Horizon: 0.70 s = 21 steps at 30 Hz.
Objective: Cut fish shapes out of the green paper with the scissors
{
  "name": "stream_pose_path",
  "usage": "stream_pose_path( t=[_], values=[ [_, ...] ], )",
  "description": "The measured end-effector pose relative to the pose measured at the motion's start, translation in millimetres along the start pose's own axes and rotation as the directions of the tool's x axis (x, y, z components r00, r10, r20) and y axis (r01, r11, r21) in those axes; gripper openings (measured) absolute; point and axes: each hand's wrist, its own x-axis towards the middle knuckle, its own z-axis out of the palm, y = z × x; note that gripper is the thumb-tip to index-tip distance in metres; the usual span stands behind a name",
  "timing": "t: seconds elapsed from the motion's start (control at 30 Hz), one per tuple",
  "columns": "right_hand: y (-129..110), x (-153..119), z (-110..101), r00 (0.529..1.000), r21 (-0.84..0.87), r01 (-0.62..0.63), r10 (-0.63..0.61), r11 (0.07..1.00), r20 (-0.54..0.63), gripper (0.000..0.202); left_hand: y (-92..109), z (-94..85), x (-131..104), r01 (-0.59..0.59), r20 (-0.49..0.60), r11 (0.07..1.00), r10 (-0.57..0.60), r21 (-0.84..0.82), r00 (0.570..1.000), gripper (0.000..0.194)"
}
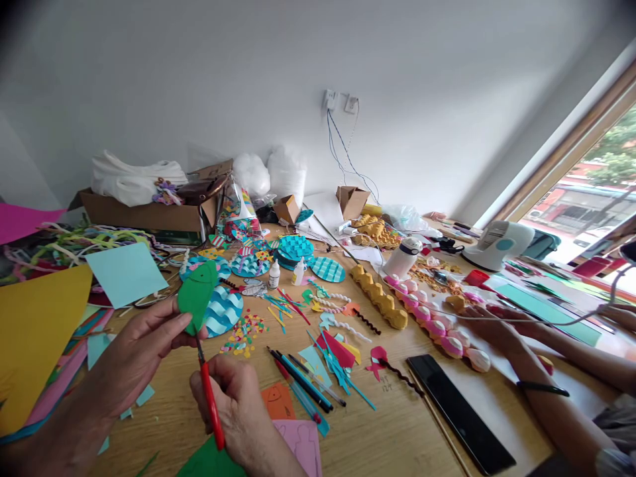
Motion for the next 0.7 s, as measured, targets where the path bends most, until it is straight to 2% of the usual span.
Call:
stream_pose_path(
  t=[0.2,0.5,0.7],
  values=[
    [2.3,1.3,-0.5,0.998,-0.082,0.044,-0.047,0.996,-0.030,0.046,-1.8,-1.8,1.6,-0.001,0.000,1.000,0.001,0.030,1.000,0.013],
    [4.4,1.4,-2.7,0.987,-0.242,0.129,-0.147,0.962,-0.059,0.041,1.0,-11.3,3.2,-0.059,0.011,0.983,0.058,0.175,0.998,0.013],
    [5.9,-0.2,-4.0,0.991,-0.214,0.127,-0.133,0.968,-0.015,0.041,6.7,-8.5,2.2,-0.046,0.041,0.975,0.038,0.219,0.998,0.018]
  ],
)
